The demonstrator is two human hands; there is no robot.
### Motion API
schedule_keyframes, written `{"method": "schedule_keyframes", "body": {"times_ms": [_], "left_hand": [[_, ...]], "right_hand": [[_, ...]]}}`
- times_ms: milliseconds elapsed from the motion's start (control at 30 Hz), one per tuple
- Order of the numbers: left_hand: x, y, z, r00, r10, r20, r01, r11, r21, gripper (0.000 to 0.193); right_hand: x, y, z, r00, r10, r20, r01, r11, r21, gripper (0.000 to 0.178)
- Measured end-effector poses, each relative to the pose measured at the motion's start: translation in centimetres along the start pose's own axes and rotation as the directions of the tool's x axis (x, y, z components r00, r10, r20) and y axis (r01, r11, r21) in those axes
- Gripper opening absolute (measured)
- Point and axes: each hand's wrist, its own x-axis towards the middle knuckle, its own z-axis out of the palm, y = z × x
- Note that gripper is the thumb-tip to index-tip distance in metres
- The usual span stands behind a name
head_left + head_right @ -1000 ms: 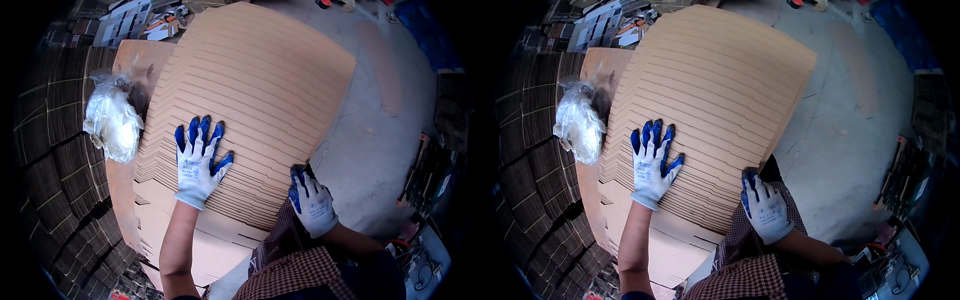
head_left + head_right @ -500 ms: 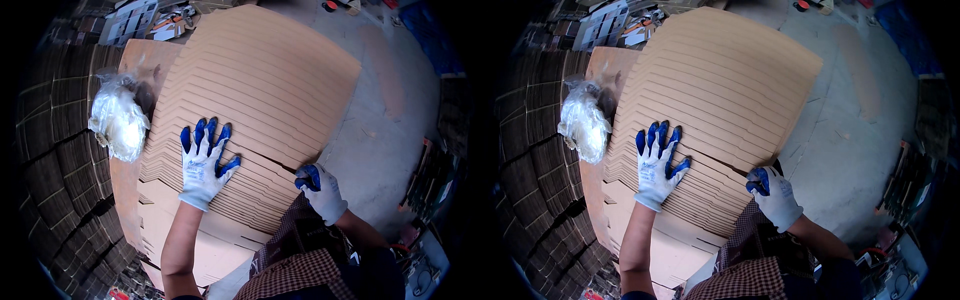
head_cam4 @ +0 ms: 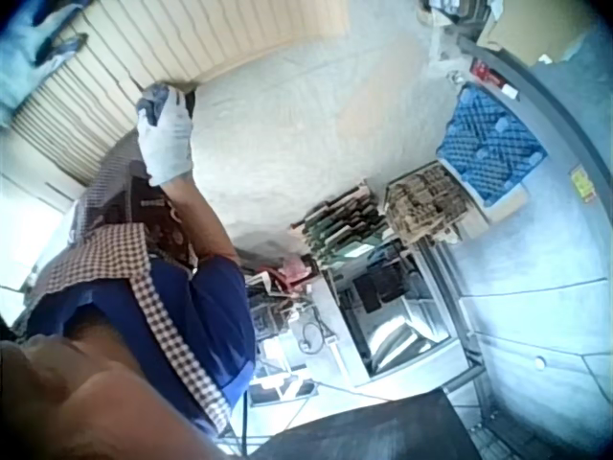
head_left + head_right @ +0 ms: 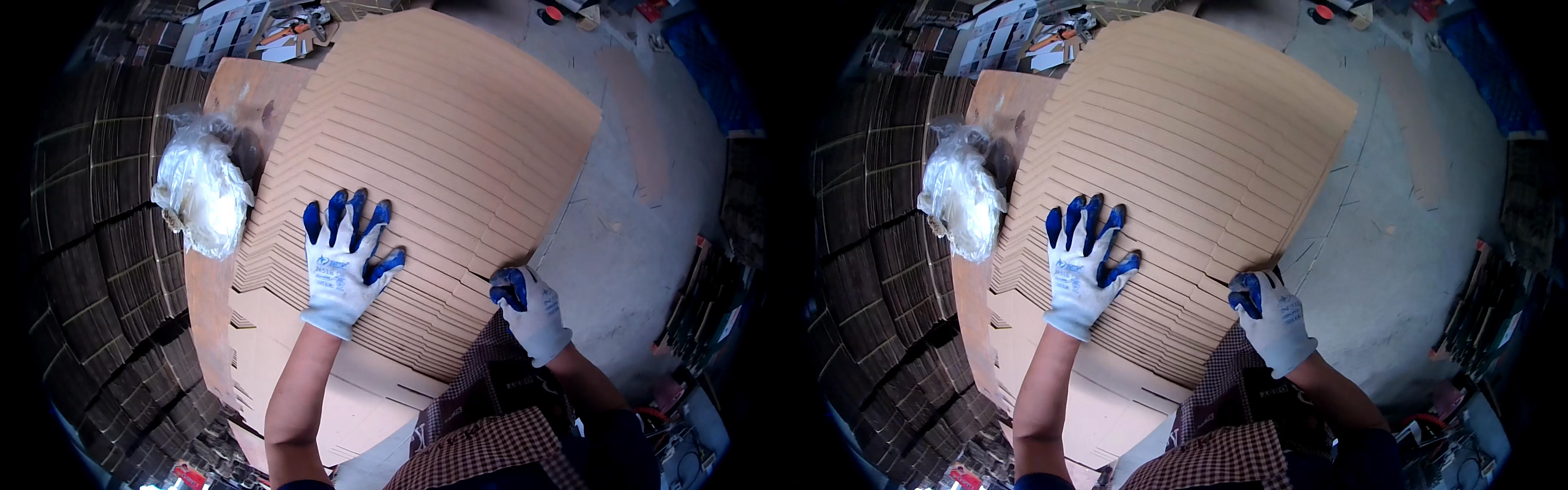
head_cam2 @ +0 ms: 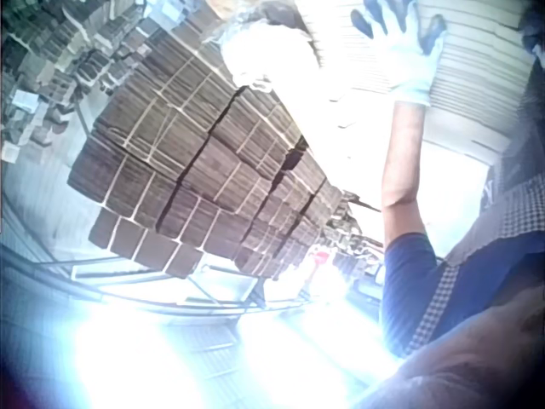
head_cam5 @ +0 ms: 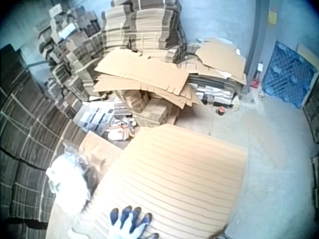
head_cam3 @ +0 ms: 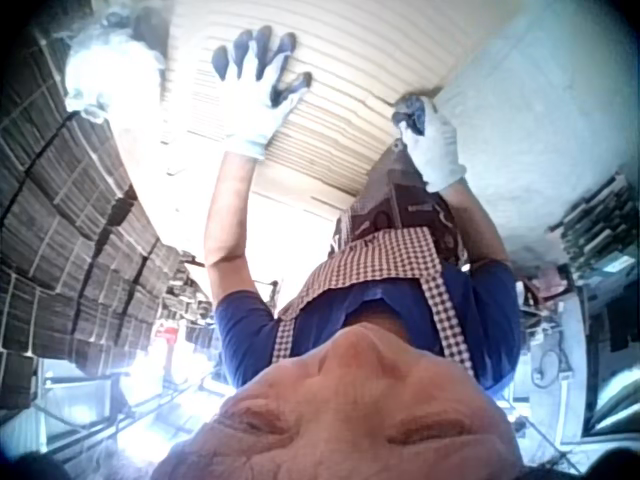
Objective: The person stacks flat cardboard sheets on a workbench, aligns them, and applies adhesive to the edges using a cloth. They then walk to a nearby machine and place a printed cardboard sheet onto it.
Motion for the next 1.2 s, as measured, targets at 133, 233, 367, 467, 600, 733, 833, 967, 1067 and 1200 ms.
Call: {"method": "schedule_keyframes", "body": {"times_ms": [133,233,367,467,600,733,833,967,1067,1200], "left_hand": [[-0.4,-0.1,0.6,0.999,0.051,-0.007,-0.052,0.999,-0.006,0.062],[0.5,1.1,0.0,0.988,0.116,0.102,-0.117,0.993,0.001,0.072],[0.4,1.1,-0.1,0.981,0.081,0.177,-0.081,0.997,-0.009,0.086],[0.1,0.9,-0.1,0.981,0.074,0.181,-0.071,0.997,-0.020,0.089],[-0.1,0.6,0.0,0.974,0.075,0.214,-0.073,0.997,-0.019,0.093],[-0.2,0.6,0.0,0.975,0.081,0.205,-0.078,0.997,-0.024,0.096],[-0.2,0.6,-0.1,0.976,0.079,0.202,-0.075,0.997,-0.028,0.097],[-0.6,0.6,0.0,0.977,0.081,0.198,-0.073,0.996,-0.044,0.097],[-0.5,0.6,0.1,0.981,0.071,0.181,-0.064,0.997,-0.044,0.097],[-1.2,-0.4,0.0,0.983,0.100,0.152,-0.081,0.989,-0.123,0.084]], "right_hand": [[2.4,-2.8,-2.0,0.991,-0.127,-0.043,0.121,0.985,-0.124,0.035],[4.9,-4.3,-0.6,0.965,-0.239,-0.105,0.208,0.948,-0.240,0.030],[7.3,-4.3,0.5,0.986,-0.165,-0.029,0.153,0.956,-0.250,0.027],[7.2,-4.4,0.7,0.987,-0.158,-0.035,0.145,0.960,-0.241,0.029],[7.4,-4.3,0.8,0.991,-0.127,-0.050,0.113,0.969,-0.222,0.030],[7.6,-4.4,0.6,0.991,-0.128,-0.044,0.118,0.976,-0.182,0.030],[7.6,-4.4,0.5,0.988,-0.142,-0.056,0.128,0.972,-0.194,0.029],[7.4,-4.6,0.3,0.988,-0.147,-0.048,0.132,0.963,-0.234,0.029],[7.5,-4.6,0.4,0.995,-0.100,-0.022,0.092,0.967,-0.236,0.031],[7.3,-4.8,0.5,0.999,-0.048,-0.011,0.044,0.968,-0.247,0.036]]}}
